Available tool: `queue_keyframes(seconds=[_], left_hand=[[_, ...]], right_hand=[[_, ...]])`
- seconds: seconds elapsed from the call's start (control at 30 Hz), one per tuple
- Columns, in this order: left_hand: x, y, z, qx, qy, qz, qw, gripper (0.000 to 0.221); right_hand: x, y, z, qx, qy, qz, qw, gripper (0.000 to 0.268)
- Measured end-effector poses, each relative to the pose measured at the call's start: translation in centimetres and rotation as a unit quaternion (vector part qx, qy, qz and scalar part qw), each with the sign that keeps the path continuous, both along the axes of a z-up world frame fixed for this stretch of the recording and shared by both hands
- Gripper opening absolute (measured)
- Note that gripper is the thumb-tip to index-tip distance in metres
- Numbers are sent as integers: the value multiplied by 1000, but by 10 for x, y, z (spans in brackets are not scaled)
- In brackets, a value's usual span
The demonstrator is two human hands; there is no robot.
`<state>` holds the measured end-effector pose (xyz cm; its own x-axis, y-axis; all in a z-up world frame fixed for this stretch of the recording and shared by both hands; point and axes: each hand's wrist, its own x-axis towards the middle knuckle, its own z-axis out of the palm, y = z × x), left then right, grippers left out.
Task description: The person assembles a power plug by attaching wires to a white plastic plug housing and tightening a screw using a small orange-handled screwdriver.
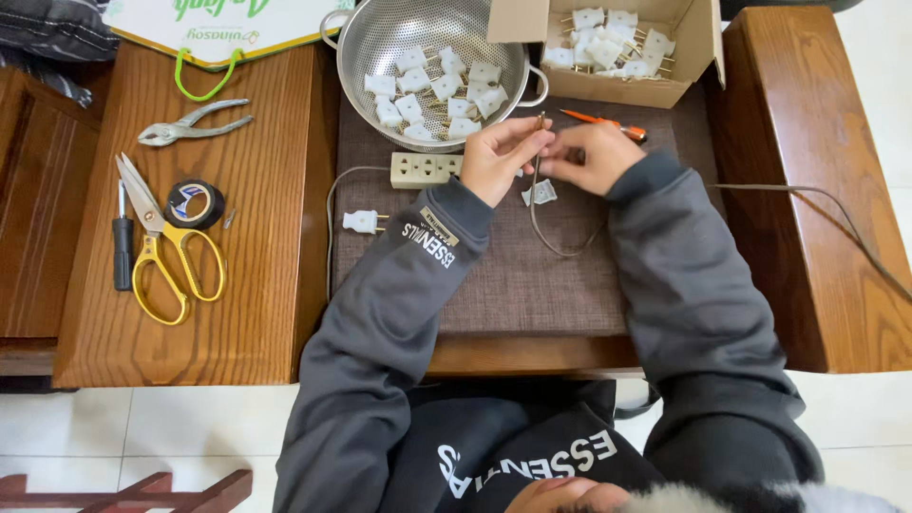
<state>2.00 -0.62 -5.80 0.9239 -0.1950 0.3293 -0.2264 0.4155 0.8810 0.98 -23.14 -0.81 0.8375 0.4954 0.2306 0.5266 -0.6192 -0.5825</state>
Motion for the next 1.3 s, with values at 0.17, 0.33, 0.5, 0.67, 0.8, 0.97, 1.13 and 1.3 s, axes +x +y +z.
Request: queue_keyframes(seconds=[0.17,0.33,0.5,0.67,0.8,0.97,1.13,1.3], left_hand=[[4,-3,-8,36,-1,17,999,34],[-7,-4,0,31,30,40,998,37],[-11,-7,4,28,76,60,995,37],[8,-12,-36,67,93,97,989,39],[7,-12,-33,20,141,79,987,40],[12,-11,-46,-10,179,53,982,34],[13,-9,-46,-34,207,22,978,38],[11,-9,-39,-31,199,14,979,39]], right_hand=[[1,2,-10,48,-96,-11,994,18],[-1,17,-15,144,-209,-39,967,10],[-14,27,-7,189,-260,-67,945,20],[-18,34,7,149,-319,-45,935,17],[-19,38,2,108,-330,-71,935,20],[-16,38,5,114,-321,-77,937,17],[-15,37,7,125,-309,-81,939,15],[-14,39,0,164,-272,-84,944,12]])
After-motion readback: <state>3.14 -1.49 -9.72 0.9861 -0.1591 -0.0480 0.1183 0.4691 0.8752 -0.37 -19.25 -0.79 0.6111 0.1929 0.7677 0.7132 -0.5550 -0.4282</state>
